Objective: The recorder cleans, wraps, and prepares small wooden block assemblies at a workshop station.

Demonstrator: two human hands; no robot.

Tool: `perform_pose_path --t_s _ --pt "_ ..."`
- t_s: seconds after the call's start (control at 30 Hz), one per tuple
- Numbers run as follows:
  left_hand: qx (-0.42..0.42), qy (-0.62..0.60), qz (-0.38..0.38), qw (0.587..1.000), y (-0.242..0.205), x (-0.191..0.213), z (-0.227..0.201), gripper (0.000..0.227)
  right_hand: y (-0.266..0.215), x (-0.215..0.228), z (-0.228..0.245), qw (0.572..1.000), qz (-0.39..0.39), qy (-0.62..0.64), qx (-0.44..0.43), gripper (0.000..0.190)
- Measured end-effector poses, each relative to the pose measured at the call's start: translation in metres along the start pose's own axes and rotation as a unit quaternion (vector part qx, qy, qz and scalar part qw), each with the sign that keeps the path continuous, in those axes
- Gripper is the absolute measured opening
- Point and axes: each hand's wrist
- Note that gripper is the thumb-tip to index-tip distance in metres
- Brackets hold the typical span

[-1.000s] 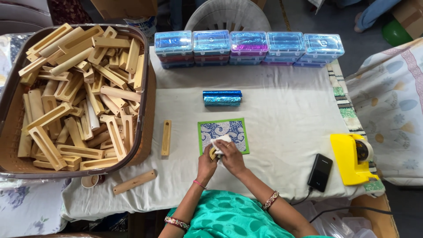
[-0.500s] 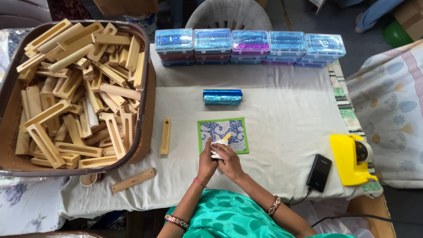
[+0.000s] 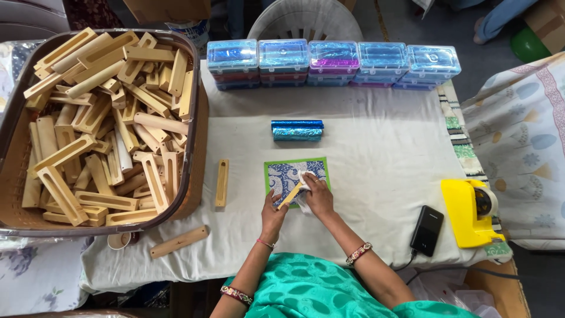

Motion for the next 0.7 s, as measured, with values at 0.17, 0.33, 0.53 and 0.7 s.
perform_pose_path --t_s 0.17,0.33,0.53,0.7 --pt "-0.045 0.086 -0.01 0.995 -0.004 0.001 -0.018 0.088 -0.036 -0.002 0.022 0.996 0.03 0.046 0.067 0.06" --pt "-0.095 0.16 0.003 0.982 -0.012 0.004 -0.051 0.095 -0.043 0.01 0.037 0.987 0.057 0.109 0.103 0.063" --pt "-0.125 0.143 0.008 0.982 -0.012 0.004 -0.044 0.096 -0.015 0.009 -0.01 0.999 0.03 0.008 0.013 0.06" --pt "-0.091 -0.002 0.016 0.996 -0.004 0.001 -0.046 0.091 -0.011 0.0 -0.026 0.998 -0.014 0.054 -0.014 0.05"
Point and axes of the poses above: each hand's wrist, its own y-axis towards the middle knuckle, its own x-axis out of the back of the hand, z = x × y, and after that the axes turned 8 degrees about y, right-handed
